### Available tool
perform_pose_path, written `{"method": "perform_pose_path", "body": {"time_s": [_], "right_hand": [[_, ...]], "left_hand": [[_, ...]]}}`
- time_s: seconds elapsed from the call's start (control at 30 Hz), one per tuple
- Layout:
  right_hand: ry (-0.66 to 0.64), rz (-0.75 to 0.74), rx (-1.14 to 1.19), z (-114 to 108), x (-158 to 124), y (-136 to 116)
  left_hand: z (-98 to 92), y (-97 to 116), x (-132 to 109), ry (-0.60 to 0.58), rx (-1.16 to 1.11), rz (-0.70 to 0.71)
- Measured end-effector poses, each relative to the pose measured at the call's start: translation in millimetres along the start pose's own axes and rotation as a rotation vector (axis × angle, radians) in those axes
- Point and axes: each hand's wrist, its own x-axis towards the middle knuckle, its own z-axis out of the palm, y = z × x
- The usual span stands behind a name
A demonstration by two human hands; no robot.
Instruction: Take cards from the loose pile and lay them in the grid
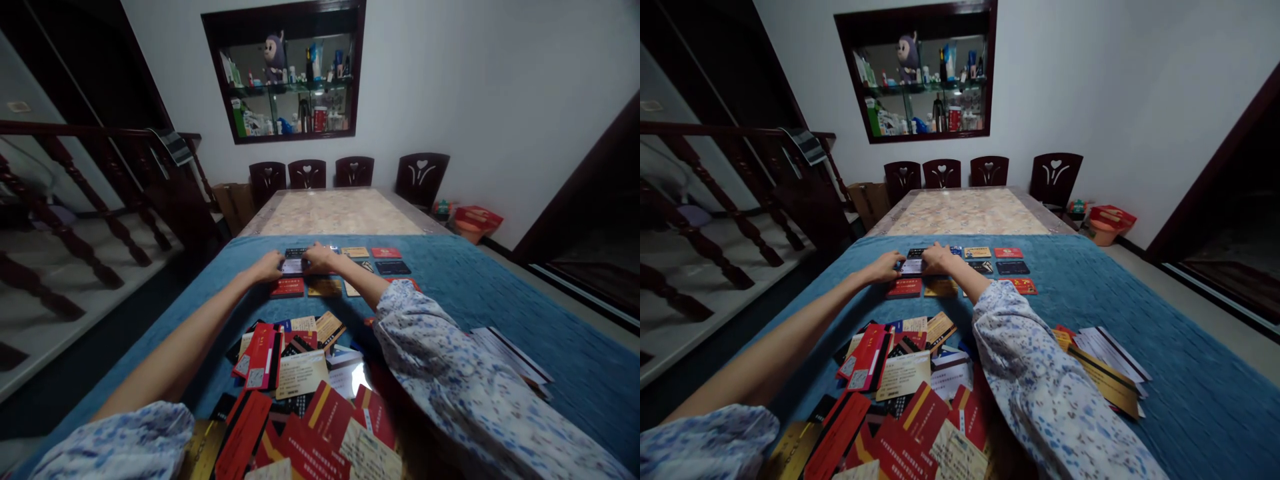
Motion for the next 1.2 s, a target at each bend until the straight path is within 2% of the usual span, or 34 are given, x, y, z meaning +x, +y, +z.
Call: {"method": "perform_pose_path", "body": {"time_s": [0.37,0.53,0.87,1.2], "right_hand": [[-0.077,0.030,-0.028,1.7,7.4,-8.7],[-0.088,0.049,-0.030,0.0,10.3,-12.3],[-0.095,0.063,-0.029,-1.5,12.0,-17.9],[-0.088,0.048,-0.062,-5.5,7.5,-15.0]], "left_hand": [[7.9,-2.9,8.0,-0.115,0.022,-0.013],[7.3,-4.9,11.2,-0.109,0.001,-0.002],[11.0,-3.0,15.0,-0.182,0.034,-0.050],[2.4,-6.4,13.7,-0.228,0.041,-0.045]]}}
